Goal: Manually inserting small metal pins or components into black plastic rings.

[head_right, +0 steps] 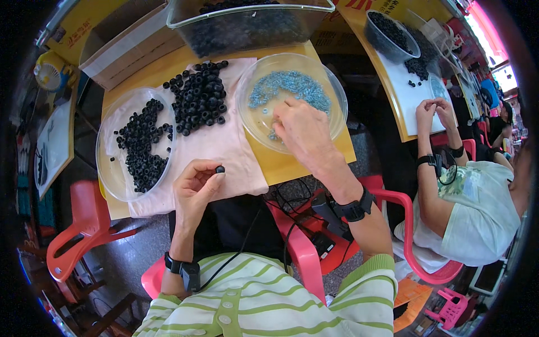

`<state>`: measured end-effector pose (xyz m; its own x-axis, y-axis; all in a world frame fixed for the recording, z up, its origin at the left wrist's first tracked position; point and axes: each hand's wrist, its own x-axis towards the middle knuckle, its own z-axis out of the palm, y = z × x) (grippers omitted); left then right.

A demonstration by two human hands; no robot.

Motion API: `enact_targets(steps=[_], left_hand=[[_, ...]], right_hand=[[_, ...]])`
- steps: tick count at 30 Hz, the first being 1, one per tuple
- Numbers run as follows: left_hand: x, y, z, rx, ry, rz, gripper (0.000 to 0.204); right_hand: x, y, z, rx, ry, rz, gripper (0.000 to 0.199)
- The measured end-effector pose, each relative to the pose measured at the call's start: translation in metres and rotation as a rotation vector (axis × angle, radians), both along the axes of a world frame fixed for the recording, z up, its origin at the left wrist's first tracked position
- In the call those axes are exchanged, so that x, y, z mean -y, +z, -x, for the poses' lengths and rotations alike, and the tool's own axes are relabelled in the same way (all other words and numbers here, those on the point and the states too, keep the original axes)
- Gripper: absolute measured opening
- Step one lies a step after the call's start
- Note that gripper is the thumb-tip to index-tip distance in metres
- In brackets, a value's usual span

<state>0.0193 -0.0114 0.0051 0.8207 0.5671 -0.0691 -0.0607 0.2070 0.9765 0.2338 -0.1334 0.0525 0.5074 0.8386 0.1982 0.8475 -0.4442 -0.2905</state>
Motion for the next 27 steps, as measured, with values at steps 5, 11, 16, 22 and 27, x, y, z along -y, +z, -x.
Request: enact_targets(steps=[5,11,16,22,27], left_hand=[[0.0,-0.004,0.001,0.039,0.012,-0.025,0.018],[-0.002,0.001,0.011,0.225,0.001,0.401,0.019],[-0.003,0.01,0.02,0.306,-0.033,0.665,0.022],[-0.001,0.01,0.021,0.241,-0.023,0.551,0.024],[-0.001,0.018,0.02,0.226,-0.031,0.446,0.024]], right_hand=[[-0.006,-0.002,-0.001,-0.014,0.005,0.013,0.007],[-0.006,0.013,0.006,-0.179,0.02,-0.217,0.008],[-0.007,0.037,0.047,-0.519,-0.009,-0.352,0.01],[-0.012,0.032,0.087,-0.982,0.12,-0.44,0.01],[-0.015,0.018,0.09,-0.995,0.215,-0.515,0.012]])
